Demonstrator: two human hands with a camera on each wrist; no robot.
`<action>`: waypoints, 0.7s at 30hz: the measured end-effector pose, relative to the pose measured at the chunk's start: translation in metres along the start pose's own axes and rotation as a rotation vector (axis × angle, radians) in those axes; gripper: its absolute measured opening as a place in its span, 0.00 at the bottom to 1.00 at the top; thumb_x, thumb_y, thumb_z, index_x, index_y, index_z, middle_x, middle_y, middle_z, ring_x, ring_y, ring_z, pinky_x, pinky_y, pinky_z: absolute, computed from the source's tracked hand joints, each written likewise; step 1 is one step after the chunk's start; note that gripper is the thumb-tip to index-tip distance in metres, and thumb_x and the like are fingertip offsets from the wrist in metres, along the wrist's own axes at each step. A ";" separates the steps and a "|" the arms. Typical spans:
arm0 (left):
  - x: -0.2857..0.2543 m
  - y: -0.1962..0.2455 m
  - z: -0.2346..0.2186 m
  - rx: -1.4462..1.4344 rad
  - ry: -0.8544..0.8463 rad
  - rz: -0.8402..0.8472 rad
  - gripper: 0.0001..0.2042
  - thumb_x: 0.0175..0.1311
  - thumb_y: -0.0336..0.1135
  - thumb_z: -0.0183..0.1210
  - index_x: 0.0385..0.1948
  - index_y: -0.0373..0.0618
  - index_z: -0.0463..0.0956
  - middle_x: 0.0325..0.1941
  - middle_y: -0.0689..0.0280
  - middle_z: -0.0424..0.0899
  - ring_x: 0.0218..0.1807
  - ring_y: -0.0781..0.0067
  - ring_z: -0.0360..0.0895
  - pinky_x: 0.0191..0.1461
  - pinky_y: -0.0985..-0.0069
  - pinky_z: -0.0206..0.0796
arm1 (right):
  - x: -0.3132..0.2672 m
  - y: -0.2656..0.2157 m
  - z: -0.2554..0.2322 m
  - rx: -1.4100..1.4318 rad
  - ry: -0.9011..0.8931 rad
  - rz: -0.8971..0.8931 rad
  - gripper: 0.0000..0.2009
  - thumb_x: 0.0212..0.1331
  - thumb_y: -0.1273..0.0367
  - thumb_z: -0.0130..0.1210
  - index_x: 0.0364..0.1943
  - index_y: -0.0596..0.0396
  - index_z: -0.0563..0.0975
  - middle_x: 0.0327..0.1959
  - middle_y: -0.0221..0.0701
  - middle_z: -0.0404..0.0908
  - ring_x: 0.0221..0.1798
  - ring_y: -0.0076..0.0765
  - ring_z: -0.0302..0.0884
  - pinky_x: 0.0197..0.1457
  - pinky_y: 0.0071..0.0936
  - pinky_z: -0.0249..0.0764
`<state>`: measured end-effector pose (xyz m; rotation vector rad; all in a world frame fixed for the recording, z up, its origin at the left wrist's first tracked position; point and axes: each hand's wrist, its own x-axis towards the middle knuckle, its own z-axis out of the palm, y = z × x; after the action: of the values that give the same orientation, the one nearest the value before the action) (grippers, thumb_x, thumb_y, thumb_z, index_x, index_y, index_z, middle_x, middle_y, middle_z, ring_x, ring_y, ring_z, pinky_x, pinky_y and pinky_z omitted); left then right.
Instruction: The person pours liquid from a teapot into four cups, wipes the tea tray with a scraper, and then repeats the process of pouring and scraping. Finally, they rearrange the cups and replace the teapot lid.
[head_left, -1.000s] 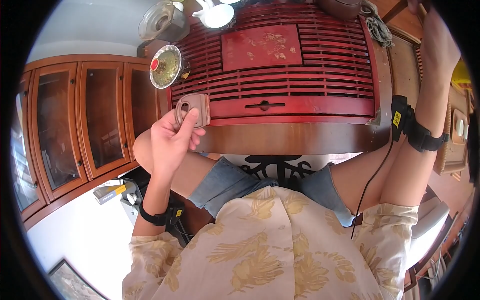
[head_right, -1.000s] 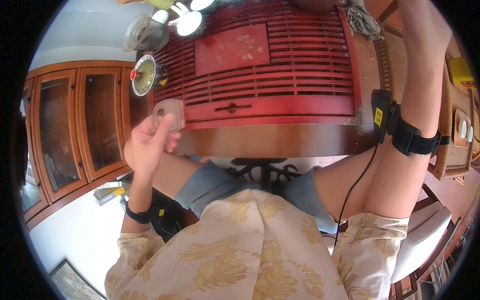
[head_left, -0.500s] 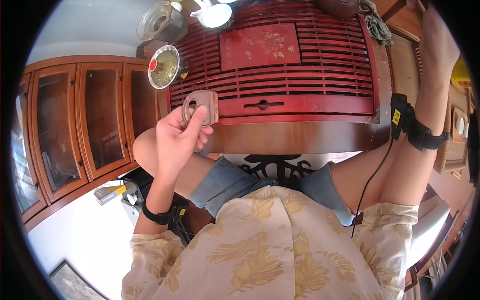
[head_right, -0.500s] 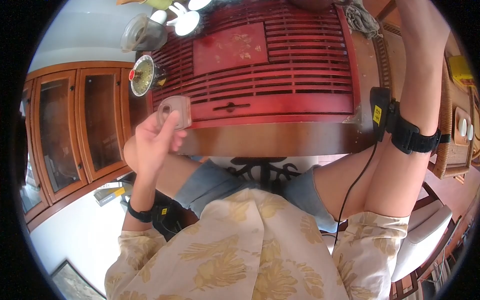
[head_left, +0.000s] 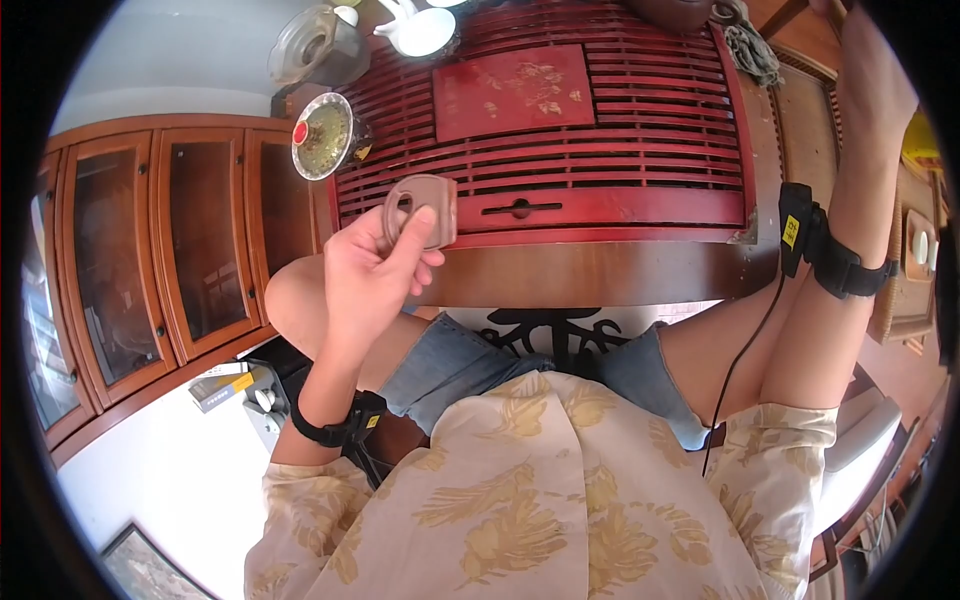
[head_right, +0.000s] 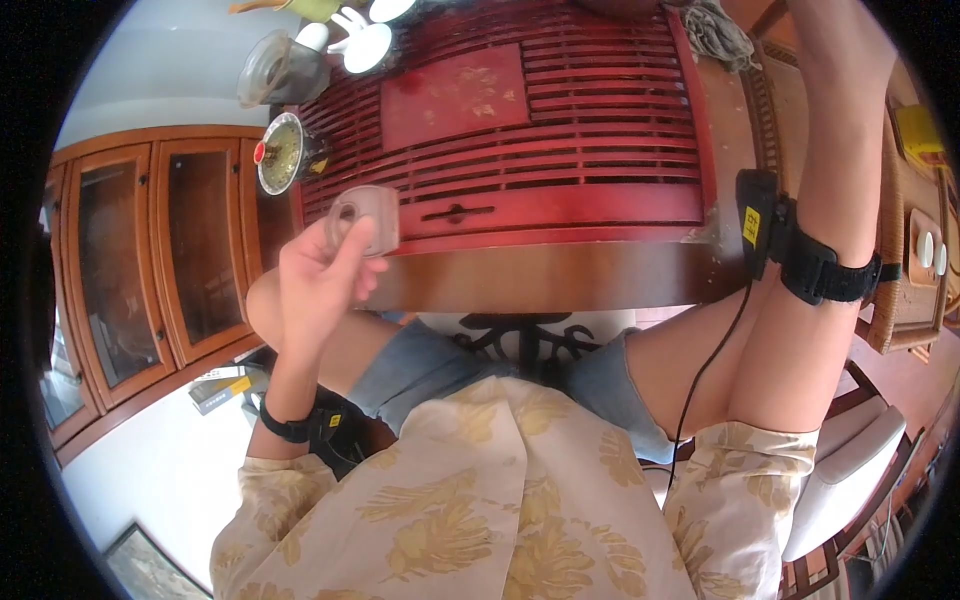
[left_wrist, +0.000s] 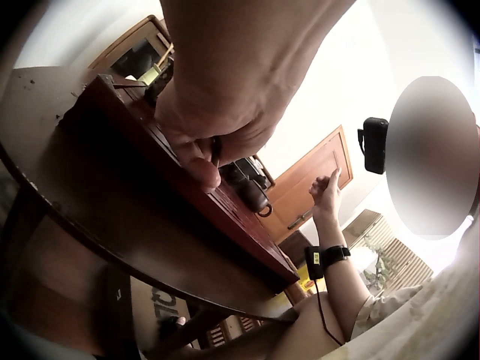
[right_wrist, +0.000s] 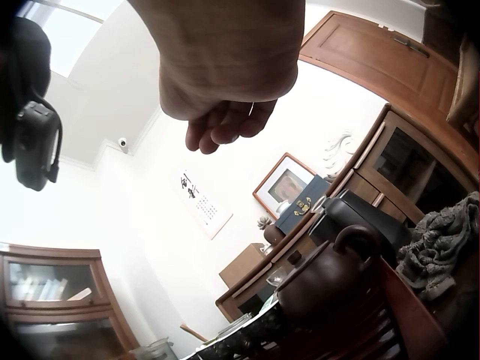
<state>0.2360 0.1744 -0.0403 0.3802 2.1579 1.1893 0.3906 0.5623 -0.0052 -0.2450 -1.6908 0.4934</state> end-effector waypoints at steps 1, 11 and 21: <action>0.000 0.001 0.003 -0.003 -0.011 0.000 0.12 0.81 0.39 0.68 0.40 0.39 0.87 0.27 0.66 0.90 0.22 0.88 0.78 0.24 0.85 0.68 | -0.001 0.000 0.000 0.004 -0.002 0.004 0.31 0.85 0.43 0.52 0.29 0.51 0.88 0.22 0.24 0.85 0.20 0.14 0.75 0.27 0.15 0.67; -0.002 0.012 0.030 -0.010 -0.094 0.026 0.12 0.80 0.40 0.68 0.45 0.40 0.89 0.28 0.69 0.90 0.24 0.89 0.79 0.25 0.85 0.69 | -0.005 0.006 -0.002 0.041 -0.019 0.040 0.31 0.85 0.43 0.52 0.30 0.51 0.89 0.22 0.24 0.85 0.21 0.14 0.75 0.28 0.15 0.67; -0.001 0.027 0.063 0.060 -0.158 0.065 0.11 0.79 0.40 0.69 0.44 0.40 0.90 0.27 0.69 0.90 0.23 0.88 0.79 0.26 0.83 0.68 | -0.010 0.020 -0.012 0.055 -0.038 0.079 0.31 0.84 0.44 0.53 0.30 0.52 0.89 0.23 0.24 0.85 0.21 0.14 0.75 0.28 0.15 0.67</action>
<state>0.2765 0.2297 -0.0420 0.5558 2.0617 1.0936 0.4018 0.5780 -0.0213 -0.2646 -1.7070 0.6061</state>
